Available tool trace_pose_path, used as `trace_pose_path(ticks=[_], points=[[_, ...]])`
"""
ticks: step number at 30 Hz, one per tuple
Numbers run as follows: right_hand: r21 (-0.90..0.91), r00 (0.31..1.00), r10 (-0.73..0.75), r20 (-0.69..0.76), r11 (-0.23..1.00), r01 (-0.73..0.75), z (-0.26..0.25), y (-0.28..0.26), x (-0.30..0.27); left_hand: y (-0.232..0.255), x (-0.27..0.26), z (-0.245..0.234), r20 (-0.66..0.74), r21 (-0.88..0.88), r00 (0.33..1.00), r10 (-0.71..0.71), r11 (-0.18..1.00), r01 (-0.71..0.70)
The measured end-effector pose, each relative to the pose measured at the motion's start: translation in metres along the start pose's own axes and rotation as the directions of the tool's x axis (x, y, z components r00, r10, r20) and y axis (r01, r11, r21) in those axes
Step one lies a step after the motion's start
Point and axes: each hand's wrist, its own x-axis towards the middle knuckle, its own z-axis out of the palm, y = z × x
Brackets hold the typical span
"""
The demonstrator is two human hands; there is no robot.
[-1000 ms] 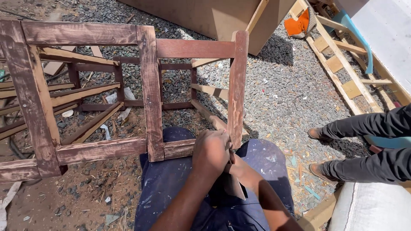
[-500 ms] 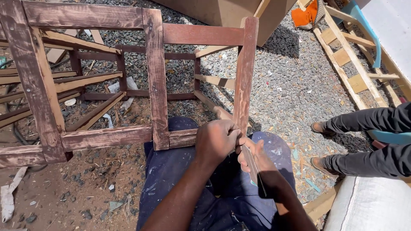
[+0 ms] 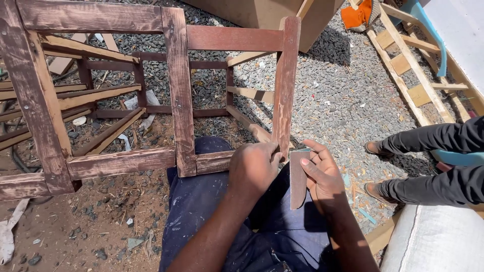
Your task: Sanding a wooden stool frame manually using a sanding block to smooth the surface.
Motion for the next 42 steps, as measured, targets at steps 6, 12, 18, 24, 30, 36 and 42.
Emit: trace_pose_path(ticks=[6, 12, 18, 24, 30, 36, 42], points=[[0.046, 0.992, -0.052, -0.113, 0.997, 0.058, -0.006, 0.008, 0.001, -0.014, -0.001, 0.019, -0.193, 0.144, 0.98, 0.049, 0.989, -0.021], [0.154, 0.982, -0.069, -0.174, 0.983, 0.096, -0.008, 0.02, 0.003, -0.014, -0.005, 0.032, -0.271, 0.206, 0.94, 0.209, 0.966, -0.155], [0.171, 0.959, -0.068, -0.276, 0.978, 0.119, -0.033, 0.023, 0.014, -0.005, -0.006, 0.052, -0.294, 0.141, 0.944, 0.154, 0.983, -0.116], [0.23, 0.969, 0.031, -0.245, 0.973, 0.026, -0.048, 0.02, 0.013, 0.019, 0.007, 0.008, 0.01, -0.726, 1.0, 0.007, 0.688, 0.003], [0.201, 0.96, -0.022, -0.279, 0.976, 0.081, -0.012, 0.002, 0.015, -0.008, 0.007, 0.024, 0.104, -0.148, 0.989, 0.103, 0.985, -0.087], [0.217, 0.949, -0.117, -0.291, 0.959, 0.185, -0.02, -0.016, 0.03, -0.036, 0.001, 0.031, -0.043, 0.161, 0.98, 0.196, 0.969, -0.187], [0.268, 0.938, -0.104, -0.332, 0.942, 0.2, 0.002, -0.029, 0.025, -0.035, 0.01, 0.003, 0.071, -0.012, 0.992, 0.106, 0.994, -0.105]])
